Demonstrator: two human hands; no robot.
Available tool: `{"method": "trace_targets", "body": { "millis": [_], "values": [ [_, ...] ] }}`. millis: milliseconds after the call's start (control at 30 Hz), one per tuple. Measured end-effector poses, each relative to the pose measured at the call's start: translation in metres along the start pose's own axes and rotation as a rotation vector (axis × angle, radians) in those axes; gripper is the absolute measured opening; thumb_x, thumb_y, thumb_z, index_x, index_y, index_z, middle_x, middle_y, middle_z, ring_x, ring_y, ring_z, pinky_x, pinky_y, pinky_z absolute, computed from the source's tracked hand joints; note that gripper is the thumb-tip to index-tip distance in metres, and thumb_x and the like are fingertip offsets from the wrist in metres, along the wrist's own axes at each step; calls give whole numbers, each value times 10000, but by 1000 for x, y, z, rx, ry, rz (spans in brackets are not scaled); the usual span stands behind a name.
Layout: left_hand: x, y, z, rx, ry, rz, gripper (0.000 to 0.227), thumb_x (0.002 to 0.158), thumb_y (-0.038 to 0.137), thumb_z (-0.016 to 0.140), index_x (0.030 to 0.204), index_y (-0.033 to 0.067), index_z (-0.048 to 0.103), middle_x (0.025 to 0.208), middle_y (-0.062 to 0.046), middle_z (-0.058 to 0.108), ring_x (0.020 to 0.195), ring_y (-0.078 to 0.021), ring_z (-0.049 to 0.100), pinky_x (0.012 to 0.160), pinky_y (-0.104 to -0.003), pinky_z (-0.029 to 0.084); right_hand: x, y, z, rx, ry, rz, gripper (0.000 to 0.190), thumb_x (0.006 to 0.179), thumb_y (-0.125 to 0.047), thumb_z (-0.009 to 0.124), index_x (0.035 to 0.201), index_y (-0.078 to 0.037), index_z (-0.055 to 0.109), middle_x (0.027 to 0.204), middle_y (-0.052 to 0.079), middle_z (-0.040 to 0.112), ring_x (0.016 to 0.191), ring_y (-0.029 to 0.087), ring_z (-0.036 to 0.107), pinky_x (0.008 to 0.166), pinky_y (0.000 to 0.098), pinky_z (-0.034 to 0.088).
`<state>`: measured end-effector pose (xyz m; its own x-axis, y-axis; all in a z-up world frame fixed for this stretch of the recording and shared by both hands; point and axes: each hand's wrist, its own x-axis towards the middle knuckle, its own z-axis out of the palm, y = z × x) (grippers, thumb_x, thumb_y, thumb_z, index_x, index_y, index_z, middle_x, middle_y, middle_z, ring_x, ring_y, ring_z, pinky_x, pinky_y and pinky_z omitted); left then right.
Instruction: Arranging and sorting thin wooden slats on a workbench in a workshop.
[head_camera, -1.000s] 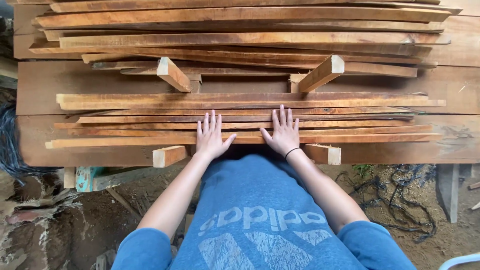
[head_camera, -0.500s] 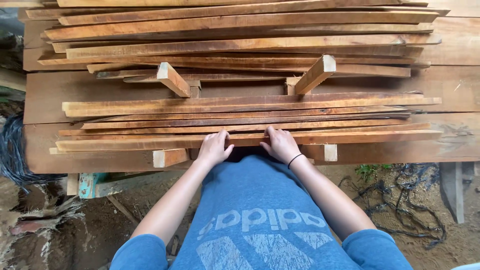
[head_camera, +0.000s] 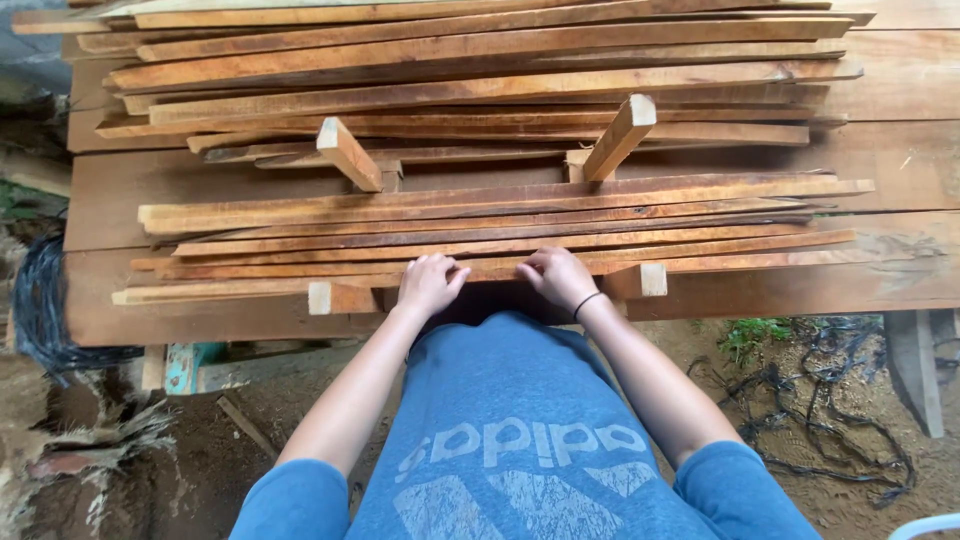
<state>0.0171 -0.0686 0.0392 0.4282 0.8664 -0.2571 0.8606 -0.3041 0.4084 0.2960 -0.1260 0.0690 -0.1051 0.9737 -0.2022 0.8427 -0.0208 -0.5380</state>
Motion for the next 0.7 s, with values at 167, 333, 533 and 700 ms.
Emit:
{"method": "trace_targets", "body": {
  "millis": [167,333,533,700],
  "values": [
    [40,-23,12,-56,-12,-94,335,961,500,577,935,219,758,900,-62,773,962,-350,737,837,-505,568,44,21,18,-110,64,60,348,962,-531,611,1068,-244,777,1045,67,756,1036,336,716,844,473,591],
    [79,-37,15,81,-14,-58,325,973,465,582,1152,216,689,1062,-66,742,1070,-325,720,946,-511,541,73,38,42,-241,355,6,427,882,-501,721,1215,-235,695,1211,-5,612,1171,279,626,864,434,577],
    [102,-47,23,140,-12,-37,482,959,463,628,1350,183,590,1344,-50,576,1351,-310,507,1063,-519,469,75,35,41,-336,180,139,605,924,-568,645,1417,-220,598,1534,13,483,1442,281,410,1151,523,386],
    [110,-36,-4,140,-92,-103,675,1001,537,557,1512,109,451,1568,-110,445,1492,-330,357,1165,-579,394,97,40,36,-348,150,189,646,937,-577,623,1459,-205,539,1517,25,479,1444,272,398,1174,554,354]
  ]
}}
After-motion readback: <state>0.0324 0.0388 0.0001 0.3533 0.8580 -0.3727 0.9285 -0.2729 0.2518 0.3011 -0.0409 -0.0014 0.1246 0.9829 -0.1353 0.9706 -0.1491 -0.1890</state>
